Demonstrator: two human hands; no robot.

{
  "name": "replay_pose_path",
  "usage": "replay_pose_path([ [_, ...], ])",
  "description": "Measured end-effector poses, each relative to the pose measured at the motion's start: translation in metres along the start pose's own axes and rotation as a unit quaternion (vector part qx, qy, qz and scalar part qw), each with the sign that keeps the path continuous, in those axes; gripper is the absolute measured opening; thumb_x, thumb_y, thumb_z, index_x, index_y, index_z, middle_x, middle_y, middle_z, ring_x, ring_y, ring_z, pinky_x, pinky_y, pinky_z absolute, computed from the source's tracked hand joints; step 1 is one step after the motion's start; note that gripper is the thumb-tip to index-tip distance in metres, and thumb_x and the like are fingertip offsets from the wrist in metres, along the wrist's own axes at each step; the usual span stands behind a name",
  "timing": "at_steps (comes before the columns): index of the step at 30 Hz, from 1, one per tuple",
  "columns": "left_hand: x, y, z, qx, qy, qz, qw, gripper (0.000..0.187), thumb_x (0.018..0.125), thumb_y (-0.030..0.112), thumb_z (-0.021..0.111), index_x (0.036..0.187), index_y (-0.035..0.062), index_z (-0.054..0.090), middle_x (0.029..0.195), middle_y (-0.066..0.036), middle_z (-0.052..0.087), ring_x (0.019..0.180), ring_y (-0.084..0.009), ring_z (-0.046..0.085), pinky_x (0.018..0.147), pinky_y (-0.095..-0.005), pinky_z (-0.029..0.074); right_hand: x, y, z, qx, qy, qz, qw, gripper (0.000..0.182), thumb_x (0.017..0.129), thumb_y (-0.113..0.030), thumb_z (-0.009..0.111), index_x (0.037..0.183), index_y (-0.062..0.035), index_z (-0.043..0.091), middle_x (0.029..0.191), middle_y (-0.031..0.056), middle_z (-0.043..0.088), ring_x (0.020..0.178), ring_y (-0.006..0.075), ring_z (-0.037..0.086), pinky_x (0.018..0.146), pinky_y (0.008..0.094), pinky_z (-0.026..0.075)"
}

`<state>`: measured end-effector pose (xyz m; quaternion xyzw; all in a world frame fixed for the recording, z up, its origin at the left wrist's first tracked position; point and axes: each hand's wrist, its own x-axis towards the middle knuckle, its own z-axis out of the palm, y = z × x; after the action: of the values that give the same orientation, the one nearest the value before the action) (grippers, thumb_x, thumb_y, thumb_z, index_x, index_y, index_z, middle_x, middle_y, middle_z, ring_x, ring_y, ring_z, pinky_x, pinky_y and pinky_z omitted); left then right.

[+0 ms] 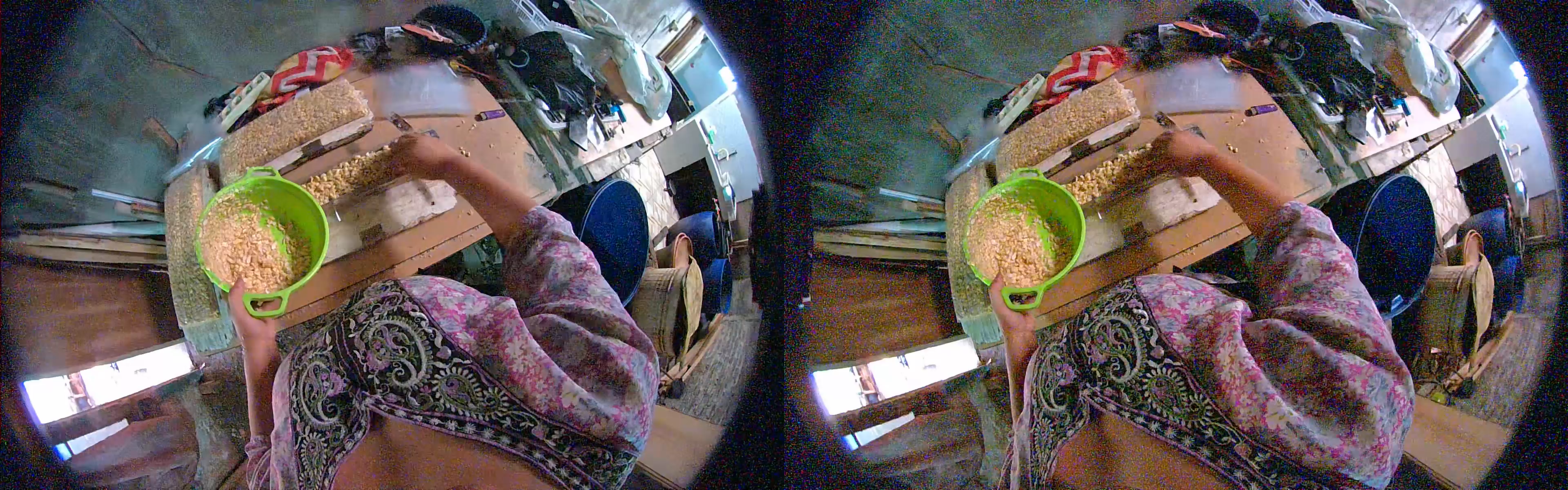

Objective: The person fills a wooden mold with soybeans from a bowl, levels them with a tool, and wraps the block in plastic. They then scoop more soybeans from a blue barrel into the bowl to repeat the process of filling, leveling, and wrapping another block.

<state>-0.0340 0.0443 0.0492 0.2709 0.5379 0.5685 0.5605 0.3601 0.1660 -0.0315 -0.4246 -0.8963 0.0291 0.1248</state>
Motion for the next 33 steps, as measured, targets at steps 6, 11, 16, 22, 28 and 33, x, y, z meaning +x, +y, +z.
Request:
replay_pose_path([
  [6, -0.003, -0.003, 0.004, -0.024, 0.02, 0.003, 1.0, 0.04, 0.07, 0.034, 0.052, 0.101, 0.0101, 0.043, 0.092, -0.008, 0.049, 0.079, -0.022, 0.052, 0.057, -0.0341, 0.047, -0.007, -0.002, -0.037, 0.065, 0.081, 0.24, 0.965, 0.016, 0.071, -0.017, 0.05, 0.075, -0.0047, 0.059, 0.077, 0.0138, 0.057, 0.076, 0.0309, 0.055, 0.068, 0.0405, 0.043],
  [11, -0.015, 0.003, 0.015, -0.029, 0.003, 0.019, 0.999, 0.042, 0.07, 0.035, 0.053, 0.102, 0.0112, 0.044, 0.089, -0.007, 0.051, 0.076, -0.0209, 0.053, 0.055, -0.0329, 0.047, -0.012, 0.018, 0.007, 0.197, 0.128, 0.298, 0.925, 0.017, 0.072, -0.019, 0.051, 0.08, -0.0069, 0.061, 0.078, 0.0148, 0.057, 0.077, 0.0312, 0.055, 0.07, 0.0389, 0.043],
  [16, -0.007, -0.001, 0.005, -0.036, -0.018, 0.007, 0.999, 0.041, 0.069, 0.036, 0.052, 0.102, 0.0117, 0.046, 0.088, -0.006, 0.053, 0.076, -0.021, 0.054, 0.053, -0.0315, 0.046, -0.041, -0.006, -0.03, -0.06, -0.023, 0.181, 0.981, 0.019, 0.074, -0.02, 0.049, 0.076, -0.0043, 0.06, 0.077, 0.0161, 0.06, 0.064, 0.027, 0.059, 0.059, 0.0374, 0.047],
  [22, -0.009, 0.004, 0.014, -0.05, 0.024, 0.006, 0.998, 0.041, 0.069, 0.034, 0.053, 0.103, 0.0112, 0.046, 0.093, -0.008, 0.052, 0.08, -0.023, 0.053, 0.058, -0.0365, 0.047, -0.037, -0.018, -0.025, 0.107, -0.021, 0.43, 0.896, 0.017, 0.072, -0.019, 0.049, 0.078, -0.0063, 0.059, 0.076, 0.0154, 0.06, 0.069, 0.0321, 0.059, 0.06, 0.0396, 0.047],
  [28, -0.001, 0.001, 0.004, -0.021, 0.007, 0.018, 1.0, 0.039, 0.07, 0.032, 0.053, 0.101, 0.0106, 0.047, 0.094, -0.008, 0.051, 0.083, -0.0244, 0.053, 0.059, -0.0395, 0.048, -0.027, -0.005, 0.004, 0.048, 0.112, 0.423, 0.898, 0.021, 0.075, -0.019, 0.047, 0.09, -0.0071, 0.054, 0.085, 0.0168, 0.058, 0.075, 0.0332, 0.057, 0.064, 0.042, 0.046],
  [33, -0.004, 0.003, 0.007, -0.035, -0.018, -0.001, 0.999, 0.038, 0.07, 0.032, 0.053, 0.101, 0.0113, 0.047, 0.095, -0.008, 0.051, 0.083, -0.0241, 0.053, 0.058, -0.038, 0.049, -0.048, -0.036, -0.015, 0.065, 0.142, 0.451, 0.879, 0.02, 0.075, -0.023, 0.048, 0.088, -0.0081, 0.053, 0.082, 0.0177, 0.055, 0.073, 0.0359, 0.055, 0.065, 0.0434, 0.046],
])
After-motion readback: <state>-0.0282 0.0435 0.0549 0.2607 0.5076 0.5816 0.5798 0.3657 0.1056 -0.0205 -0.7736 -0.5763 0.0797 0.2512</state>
